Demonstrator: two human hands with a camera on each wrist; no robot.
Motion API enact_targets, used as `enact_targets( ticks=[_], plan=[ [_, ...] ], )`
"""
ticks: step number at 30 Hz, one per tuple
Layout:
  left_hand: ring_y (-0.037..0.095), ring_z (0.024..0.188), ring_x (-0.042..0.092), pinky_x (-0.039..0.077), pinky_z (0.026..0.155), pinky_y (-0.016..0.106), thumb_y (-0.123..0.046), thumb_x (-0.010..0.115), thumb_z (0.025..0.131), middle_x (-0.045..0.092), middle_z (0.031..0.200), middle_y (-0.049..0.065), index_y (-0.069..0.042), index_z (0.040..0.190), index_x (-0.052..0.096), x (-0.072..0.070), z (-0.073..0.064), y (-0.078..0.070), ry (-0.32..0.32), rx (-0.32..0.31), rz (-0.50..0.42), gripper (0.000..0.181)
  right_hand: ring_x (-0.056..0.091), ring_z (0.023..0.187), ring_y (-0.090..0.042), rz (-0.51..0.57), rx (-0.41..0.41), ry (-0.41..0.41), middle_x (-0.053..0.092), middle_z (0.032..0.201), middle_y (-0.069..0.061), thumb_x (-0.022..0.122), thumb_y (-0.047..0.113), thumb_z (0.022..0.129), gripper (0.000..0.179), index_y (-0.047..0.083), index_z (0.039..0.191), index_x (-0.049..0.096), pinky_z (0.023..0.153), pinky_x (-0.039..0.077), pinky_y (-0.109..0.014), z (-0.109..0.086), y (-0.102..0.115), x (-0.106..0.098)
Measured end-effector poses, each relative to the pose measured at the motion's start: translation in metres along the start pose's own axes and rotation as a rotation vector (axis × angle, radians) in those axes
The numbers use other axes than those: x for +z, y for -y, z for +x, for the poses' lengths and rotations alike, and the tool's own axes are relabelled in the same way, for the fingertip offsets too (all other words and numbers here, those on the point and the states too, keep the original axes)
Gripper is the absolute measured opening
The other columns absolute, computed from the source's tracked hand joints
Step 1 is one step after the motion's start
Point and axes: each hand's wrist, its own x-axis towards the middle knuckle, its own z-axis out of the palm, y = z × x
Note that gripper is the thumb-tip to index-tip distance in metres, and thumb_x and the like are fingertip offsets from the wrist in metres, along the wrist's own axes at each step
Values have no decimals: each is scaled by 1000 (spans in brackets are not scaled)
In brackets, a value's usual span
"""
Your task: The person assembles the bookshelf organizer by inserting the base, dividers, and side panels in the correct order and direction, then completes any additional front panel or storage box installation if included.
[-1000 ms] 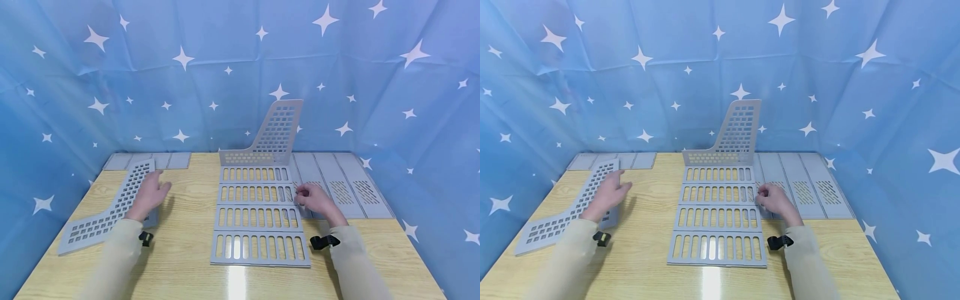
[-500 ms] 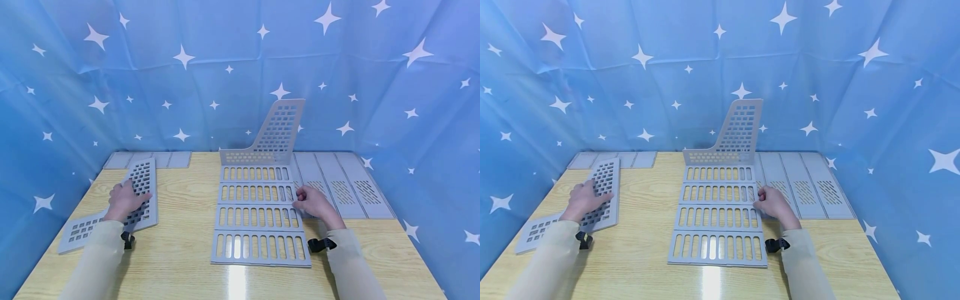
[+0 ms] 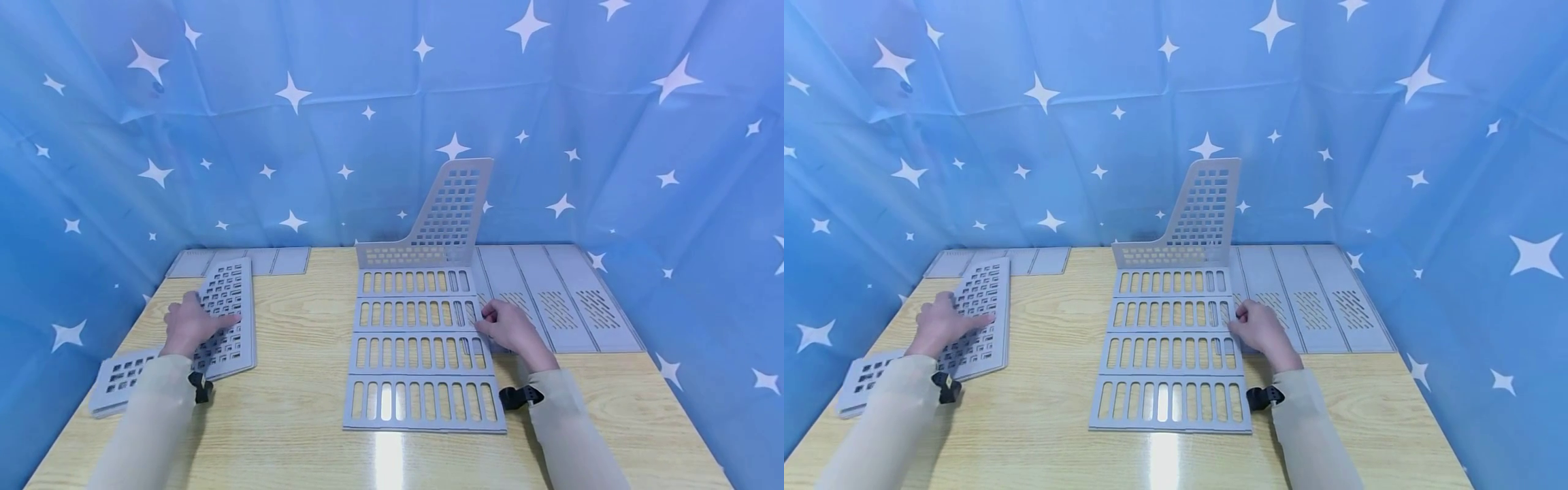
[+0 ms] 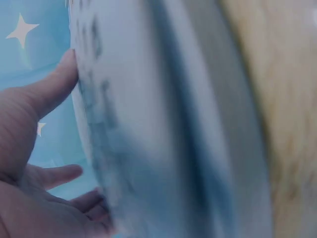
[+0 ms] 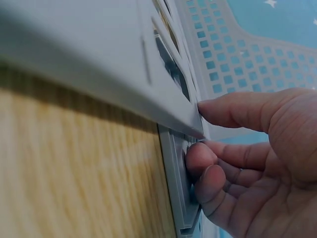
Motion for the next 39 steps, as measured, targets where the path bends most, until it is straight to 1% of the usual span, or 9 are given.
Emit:
enact_targets(
  ticks=[3,6,9,14,17,21,26,32,39],
  plan=[
    [53,116,36,42,95,64,-39,88,81,31,139,45,11,158,17,4,3,1,-89,29,-38,116,55,76,-22,5,1,5,63,92,-12,68,17,97,24,-3,110,64,63,46,-34,0,0,0],
    [53,116,37,40,95,64,-31,88,81,33,137,44,11,157,22,3,4,-2,-169,89,-53,109,55,76,-22,8,3,9,62,92,-12,68,18,98,24,-3,109,64,63,46,-34,0,0,0],
    [53,116,40,41,96,64,-23,84,85,38,134,43,12,155,25,-3,1,-10,-214,138,-67,99,56,76,-22,13,2,8,63,92,-11,68,17,98,23,-3,110,65,63,46,-34,0,-1,0],
    [53,120,53,48,96,64,-19,72,97,46,138,41,9,157,25,-17,-14,-34,-171,138,-129,81,56,77,-22,19,6,6,63,94,-12,68,18,98,24,-3,111,65,65,47,-35,1,-3,0],
    [48,114,60,52,90,61,-21,62,104,54,134,36,7,156,34,-21,-26,-50,-130,136,-171,66,56,78,-23,20,5,4,63,94,-12,69,18,98,24,-2,110,64,65,47,-35,1,-4,0],
    [41,108,64,53,87,53,-20,54,108,61,130,29,4,148,49,-20,-39,-73,-140,189,-246,47,55,76,-23,12,-5,-2,63,92,-11,69,18,98,21,-1,107,64,64,45,-35,1,-4,0],
    [35,105,64,52,82,41,-18,55,108,66,128,25,1,138,60,-13,-48,-102,-225,281,-359,35,56,75,-22,20,-2,-8,63,92,-11,69,17,98,21,-1,107,65,64,46,-34,1,-4,1],
    [23,86,60,45,65,21,-12,61,105,71,111,21,2,122,65,6,-48,-131,-315,387,-476,23,55,76,-22,15,1,-11,63,92,-11,69,18,98,21,-1,108,65,64,45,-35,1,-6,1],
    [15,77,55,44,61,18,-9,62,104,67,97,20,3,117,65,30,-44,-153,-357,485,-607,19,54,76,-23,18,6,-18,62,91,-11,69,18,98,21,0,107,64,63,44,-34,1,-5,3]
  ],
)
